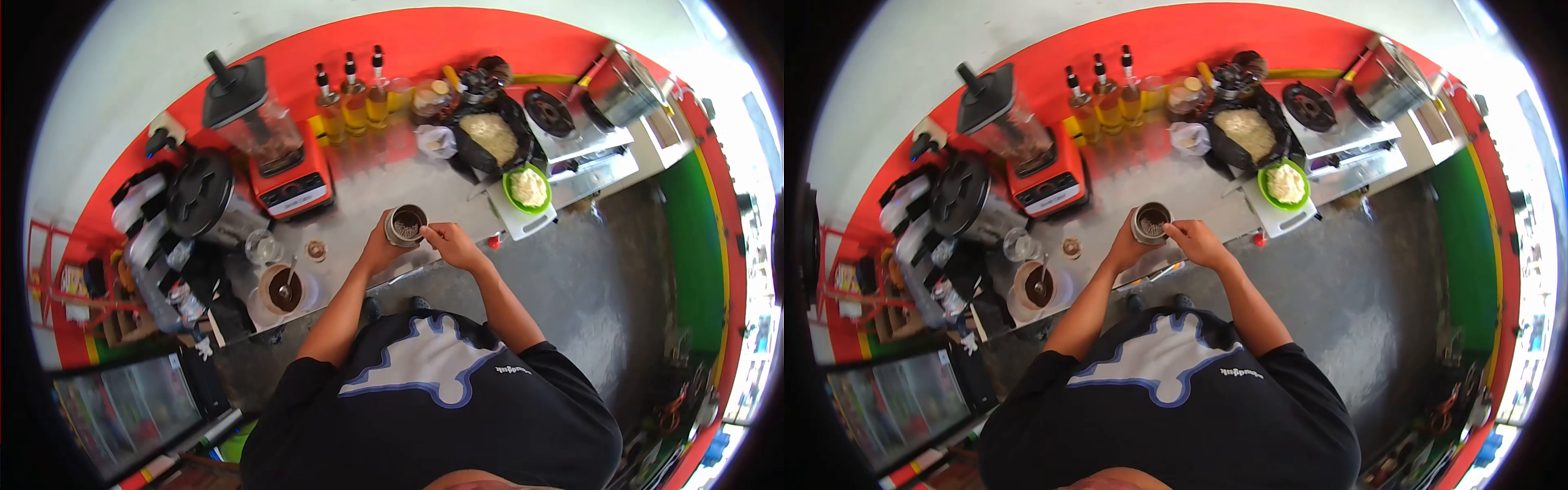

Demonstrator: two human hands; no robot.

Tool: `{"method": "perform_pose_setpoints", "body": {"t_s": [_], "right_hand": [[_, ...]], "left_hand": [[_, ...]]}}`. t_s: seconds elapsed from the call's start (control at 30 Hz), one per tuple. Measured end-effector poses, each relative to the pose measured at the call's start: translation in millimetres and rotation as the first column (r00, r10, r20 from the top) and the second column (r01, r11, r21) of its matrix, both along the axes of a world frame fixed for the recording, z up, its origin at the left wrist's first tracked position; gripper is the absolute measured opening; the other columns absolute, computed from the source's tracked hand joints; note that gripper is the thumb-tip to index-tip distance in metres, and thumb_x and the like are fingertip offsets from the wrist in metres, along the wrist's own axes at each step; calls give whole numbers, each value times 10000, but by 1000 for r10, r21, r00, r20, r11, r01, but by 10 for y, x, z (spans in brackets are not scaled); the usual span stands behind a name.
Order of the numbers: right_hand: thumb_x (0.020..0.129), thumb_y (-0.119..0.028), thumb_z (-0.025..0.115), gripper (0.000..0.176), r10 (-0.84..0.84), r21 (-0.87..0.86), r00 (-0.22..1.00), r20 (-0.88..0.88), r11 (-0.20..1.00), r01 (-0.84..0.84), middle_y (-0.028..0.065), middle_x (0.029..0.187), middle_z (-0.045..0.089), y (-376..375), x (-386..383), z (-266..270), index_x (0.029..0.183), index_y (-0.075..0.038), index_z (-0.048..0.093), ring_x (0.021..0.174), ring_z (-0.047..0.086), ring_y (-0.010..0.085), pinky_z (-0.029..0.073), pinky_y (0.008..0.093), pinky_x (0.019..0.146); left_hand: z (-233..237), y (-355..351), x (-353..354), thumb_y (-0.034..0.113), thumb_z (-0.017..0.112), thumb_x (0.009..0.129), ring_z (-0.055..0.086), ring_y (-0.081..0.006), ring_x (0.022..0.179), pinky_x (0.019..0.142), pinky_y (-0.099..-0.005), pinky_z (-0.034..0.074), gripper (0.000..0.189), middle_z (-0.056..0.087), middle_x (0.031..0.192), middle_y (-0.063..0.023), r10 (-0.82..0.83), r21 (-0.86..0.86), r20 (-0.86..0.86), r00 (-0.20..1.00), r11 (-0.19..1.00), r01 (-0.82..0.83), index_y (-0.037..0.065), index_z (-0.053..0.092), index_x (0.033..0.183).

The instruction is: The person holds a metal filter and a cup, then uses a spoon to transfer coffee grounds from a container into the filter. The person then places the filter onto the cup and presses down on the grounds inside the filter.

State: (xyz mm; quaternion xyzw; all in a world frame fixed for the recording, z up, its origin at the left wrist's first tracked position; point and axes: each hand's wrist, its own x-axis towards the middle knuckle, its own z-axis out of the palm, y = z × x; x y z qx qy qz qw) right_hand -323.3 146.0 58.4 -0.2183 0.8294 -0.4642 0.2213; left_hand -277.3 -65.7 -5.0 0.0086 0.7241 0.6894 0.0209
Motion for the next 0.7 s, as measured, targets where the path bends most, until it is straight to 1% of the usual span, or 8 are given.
{"method": "perform_pose_setpoints", "body": {"t_s": [0.07,0.17,0.23,0.33,0.43,0.53,0.63,0.7], "right_hand": [[1091,-368,560,484,-119,-33,992,-49,992,118,43,637,492,164,58,58,793,12,594,627,445,124,404,352,593],[1087,-340,571,468,-267,-35,961,-71,964,265,31,642,483,380,123,176,796,27,582,631,423,108,381,350,579],[1061,-334,601,425,-205,-2,979,11,979,205,127,624,474,513,174,246,912,55,686,605,425,166,396,390,585],[1058,-330,609,424,-392,-46,919,-42,920,390,127,621,469,605,224,261,902,57,683,602,427,162,398,387,584],[1058,-328,611,428,-304,24,953,0,952,304,123,618,475,682,281,331,887,59,673,606,429,161,400,384,583],[1058,-325,610,436,-464,-82,883,-68,885,459,123,619,467,664,316,320,859,61,647,609,418,160,400,385,583],[1055,-320,613,436,-353,-47,936,-12,935,352,124,621,463,687,360,345,843,61,627,614,416,161,401,385,587],[1055,-317,615,433,-416,-77,909,-33,908,413,120,624,453,686,371,320,841,60,621,617,411,161,398,384,588]], "left_hand": [[33,145,-80,64,913,757,598,-180,1253,1080,-349,481,800,634,1327,-53,-97,-2,-38,995,995,97,82,474,1426],[134,327,-192,58,906,767,588,-182,1264,1096,-350,472,800,619,1334,-54,-205,178,114,972,967,183,90,463,1433],[109,409,-292,100,918,776,597,-191,1272,1085,-349,484,810,623,1354,-61,-257,-3,-134,957,966,259,96,466,1448],[233,515,-341,98,919,772,597,-173,1266,1087,-340,480,814,627,1351,-56,-315,16,0,949,949,315,77,469,1450],[266,593,-395,96,923,757,593,-180,1282,1093,-348,477,800,636,1347,-56,-326,26,-74,942,944,328,81,499,1435],[324,605,-443,99,927,748,600,-184,1274,1099,-353,474,792,642,1342,-59,-399,14,-57,915,916,401,74,523,1428],[398,604,-481,40,910,739,598,-175,1266,1111,-349,466,791,633,1352,-50,-453,-24,-48,890,892,452,92,528,1431],[407,593,-486,46,909,743,599,-174,1262,1107,-348,468,788,634,1351,-52,-454,-32,-53,889,891,453,90,527,1431]]}}
